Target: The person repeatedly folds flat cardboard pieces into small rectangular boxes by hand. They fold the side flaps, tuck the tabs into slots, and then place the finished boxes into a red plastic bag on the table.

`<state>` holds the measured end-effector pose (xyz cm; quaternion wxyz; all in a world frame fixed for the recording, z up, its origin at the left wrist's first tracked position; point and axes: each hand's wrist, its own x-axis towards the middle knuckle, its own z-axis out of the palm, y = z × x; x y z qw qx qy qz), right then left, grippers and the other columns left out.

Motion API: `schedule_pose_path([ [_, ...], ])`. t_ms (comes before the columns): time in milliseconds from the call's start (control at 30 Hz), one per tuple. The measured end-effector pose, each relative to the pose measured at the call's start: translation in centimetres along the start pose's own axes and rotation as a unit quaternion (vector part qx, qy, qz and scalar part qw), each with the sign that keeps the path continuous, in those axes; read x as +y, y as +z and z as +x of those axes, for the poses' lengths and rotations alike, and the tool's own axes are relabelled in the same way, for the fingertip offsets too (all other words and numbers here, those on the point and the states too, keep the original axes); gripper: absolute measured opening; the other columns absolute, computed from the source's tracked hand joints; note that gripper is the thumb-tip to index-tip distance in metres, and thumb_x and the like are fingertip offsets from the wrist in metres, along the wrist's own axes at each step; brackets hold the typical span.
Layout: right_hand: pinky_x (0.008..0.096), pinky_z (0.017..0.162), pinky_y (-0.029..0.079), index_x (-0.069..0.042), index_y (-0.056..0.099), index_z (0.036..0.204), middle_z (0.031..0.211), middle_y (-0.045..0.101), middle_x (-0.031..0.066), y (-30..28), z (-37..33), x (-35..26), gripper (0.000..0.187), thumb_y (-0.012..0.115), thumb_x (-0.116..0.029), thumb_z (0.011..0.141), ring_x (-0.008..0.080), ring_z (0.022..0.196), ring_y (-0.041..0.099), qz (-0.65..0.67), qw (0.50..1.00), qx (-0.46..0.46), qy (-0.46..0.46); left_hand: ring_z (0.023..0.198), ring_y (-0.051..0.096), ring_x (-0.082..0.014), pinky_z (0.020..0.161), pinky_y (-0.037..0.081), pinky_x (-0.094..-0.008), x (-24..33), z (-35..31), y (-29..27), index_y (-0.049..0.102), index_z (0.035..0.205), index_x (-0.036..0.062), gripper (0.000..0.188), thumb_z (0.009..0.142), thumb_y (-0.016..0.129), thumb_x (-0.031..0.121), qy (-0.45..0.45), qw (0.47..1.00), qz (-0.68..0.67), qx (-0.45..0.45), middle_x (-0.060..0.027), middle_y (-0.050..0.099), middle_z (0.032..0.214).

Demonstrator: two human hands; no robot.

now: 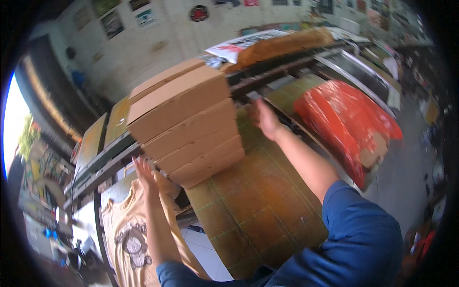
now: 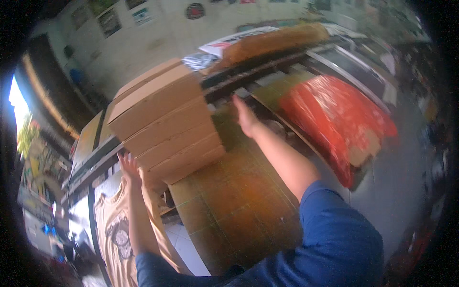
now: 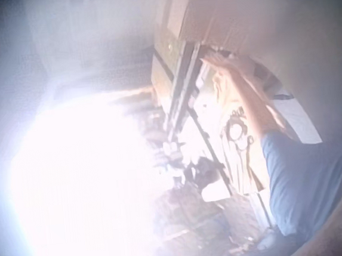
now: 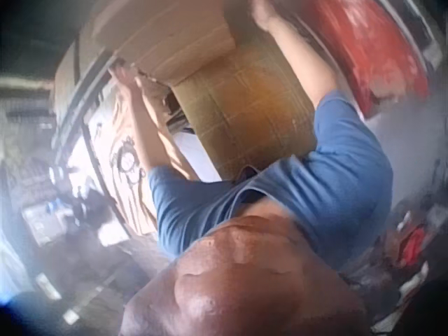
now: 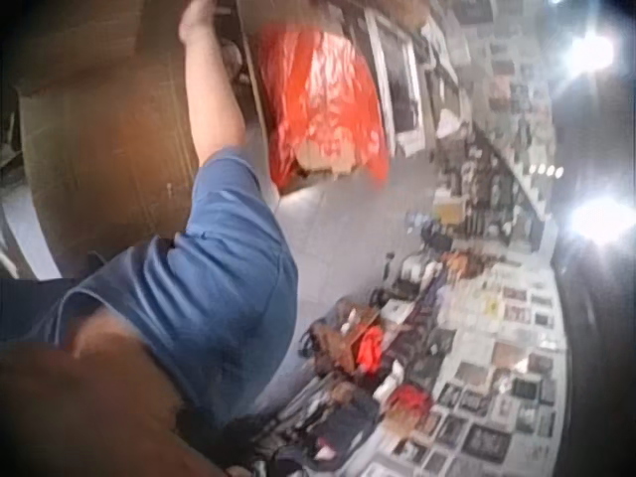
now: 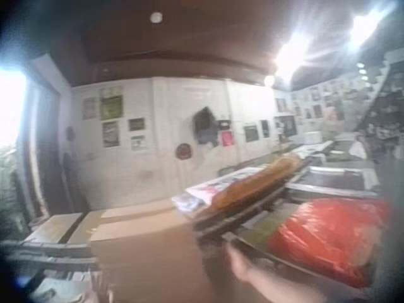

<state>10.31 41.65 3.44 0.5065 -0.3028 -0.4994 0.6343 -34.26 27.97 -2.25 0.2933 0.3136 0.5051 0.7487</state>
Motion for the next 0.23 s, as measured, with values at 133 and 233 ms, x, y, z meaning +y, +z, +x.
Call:
schedule_pose_path([
  [133,0.0442,0.102,0.036,-0.006,0.031,0.145,0.141,0.045,0.0159,-4.4,-12.2,-0.2,0.078,0.046,-0.060,0.091,0.0281,0.126,0.047,-0.160,0.982,-0.020,0.100,0.134,0.034,-0.0242,0.113,0.022,-0.0353,-3.0,-13.7,3.2,0.037,0.139,-0.0006,0.050,0.103,0.034,0.033,0.012,0.983,0.175,-0.057,-0.0136,0.037,0.144],
  [233,0.0451,0.101,0.037,-0.008,0.033,0.144,0.140,0.046,0.0159,-6.6,-20.0,-1.5,0.070,0.052,-0.051,0.092,0.0286,0.124,0.049,-0.145,0.983,-0.025,0.112,0.136,0.031,-0.0271,0.114,0.019,-0.0369,-7.9,-17.1,-3.6,0.033,0.141,-0.0007,0.048,0.103,0.033,0.029,0.037,0.954,0.251,-0.158,-0.0154,0.037,0.145],
])
